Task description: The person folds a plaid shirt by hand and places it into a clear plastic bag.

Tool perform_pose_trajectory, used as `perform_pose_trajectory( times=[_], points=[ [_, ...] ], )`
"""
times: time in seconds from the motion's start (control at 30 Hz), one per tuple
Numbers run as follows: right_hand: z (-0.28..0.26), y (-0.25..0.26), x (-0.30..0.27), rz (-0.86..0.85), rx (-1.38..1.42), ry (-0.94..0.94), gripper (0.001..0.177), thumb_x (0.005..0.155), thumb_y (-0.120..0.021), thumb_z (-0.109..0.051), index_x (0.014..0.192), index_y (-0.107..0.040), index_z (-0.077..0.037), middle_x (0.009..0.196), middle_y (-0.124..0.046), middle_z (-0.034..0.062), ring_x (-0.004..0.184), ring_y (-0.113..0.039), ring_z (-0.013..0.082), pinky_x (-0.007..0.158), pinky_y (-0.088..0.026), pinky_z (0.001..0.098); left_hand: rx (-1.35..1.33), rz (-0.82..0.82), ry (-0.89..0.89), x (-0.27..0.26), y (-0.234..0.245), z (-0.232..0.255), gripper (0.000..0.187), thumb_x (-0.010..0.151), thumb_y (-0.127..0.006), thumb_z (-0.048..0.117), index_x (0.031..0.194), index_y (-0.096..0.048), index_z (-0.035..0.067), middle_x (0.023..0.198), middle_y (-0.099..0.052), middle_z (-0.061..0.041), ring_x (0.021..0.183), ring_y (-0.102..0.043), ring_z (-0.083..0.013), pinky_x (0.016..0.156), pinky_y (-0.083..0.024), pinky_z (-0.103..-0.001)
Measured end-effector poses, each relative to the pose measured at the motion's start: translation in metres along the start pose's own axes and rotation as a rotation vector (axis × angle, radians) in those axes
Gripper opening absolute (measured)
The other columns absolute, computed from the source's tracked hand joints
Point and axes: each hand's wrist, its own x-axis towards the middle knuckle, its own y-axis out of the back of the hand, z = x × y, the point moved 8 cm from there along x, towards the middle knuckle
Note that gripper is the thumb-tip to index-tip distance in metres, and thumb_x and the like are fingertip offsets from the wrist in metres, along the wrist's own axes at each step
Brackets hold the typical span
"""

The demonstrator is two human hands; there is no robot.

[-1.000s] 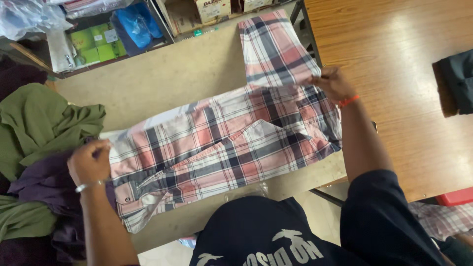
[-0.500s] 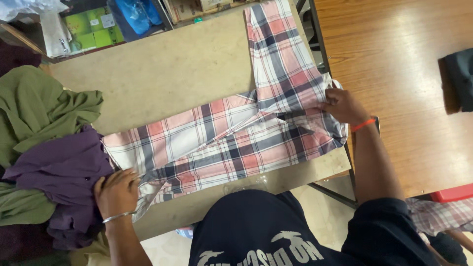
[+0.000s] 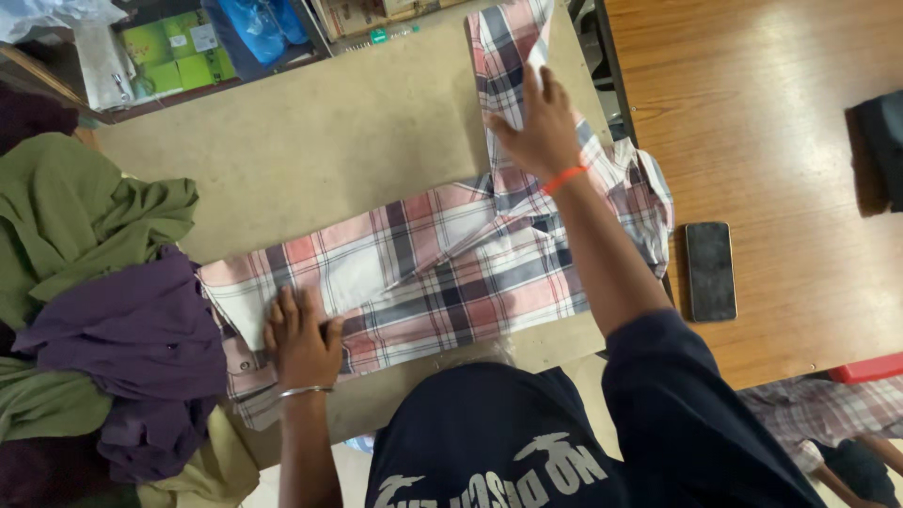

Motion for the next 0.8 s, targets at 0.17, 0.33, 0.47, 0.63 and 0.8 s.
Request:
perform_pose_trajectory(
  times=[0.17,0.33,0.47,0.63,0.8],
  points=[
    [0.024,-0.069,0.011,-0.240,-0.205,-0.193,0.103,0.086,-0.066,-0.061,0.161,-0.014,-0.013,0.166,-0.012,0.0225,0.153,-0.009,0.0435,0.118,-0.012,0.0588,0.074,-0.036,0.052,-0.006,-0.013,-0.007,0.075,0.097,-0.050,0.054,0.158,-0.039,0.012,0.168,-0.030,-0.018,0.155,-0.026,-0.0373,0.125,-0.017,-0.055],
    [0.034,-0.067,-0.001,-0.011,-0.176,-0.058,0.058,0.101,-0.056,-0.040,0.155,-0.048,-0.019,0.167,-0.027,0.0195,0.154,-0.021,0.0428,0.120,-0.009,0.0656,0.013,-0.167,0.053,0.000,-0.016,-0.014,0.078,0.095,-0.052,0.053,0.158,-0.036,0.010,0.167,-0.027,-0.019,0.154,-0.022,-0.0383,0.122,-0.015,-0.055],
    [0.022,-0.042,-0.002,0.102,-0.266,0.001,0.047,0.095,-0.059,-0.027,0.141,-0.064,-0.019,0.164,-0.034,0.0183,0.154,-0.026,0.0404,0.121,-0.013,0.0655,-0.023,-0.258,0.091,0.025,-0.008,-0.018,0.079,0.090,-0.056,0.053,0.156,-0.037,0.015,0.165,-0.027,-0.018,0.151,-0.021,-0.0388,0.120,-0.015,-0.054],
    [-0.019,-0.007,-0.047,0.148,-0.080,0.438,0.044,0.100,-0.062,-0.012,0.142,-0.065,0.000,0.155,-0.057,0.0142,0.147,-0.050,0.0295,0.121,-0.025,0.0578,-0.166,-0.065,0.006,0.057,0.038,0.001,0.064,0.098,-0.060,0.033,0.153,-0.046,0.003,0.152,-0.054,-0.021,0.142,-0.050,-0.0347,0.120,-0.031,-0.051],
    [-0.055,0.006,-0.115,-0.069,0.135,0.609,0.019,0.091,-0.068,-0.006,0.108,-0.072,-0.012,0.122,-0.072,-0.0014,0.114,-0.071,0.0184,0.117,-0.043,0.0487,-0.256,0.156,-0.258,0.119,0.067,0.063,0.061,0.087,-0.076,0.019,0.142,-0.056,0.002,0.132,-0.069,-0.020,0.122,-0.064,-0.0337,0.112,-0.042,-0.050]
  ],
)
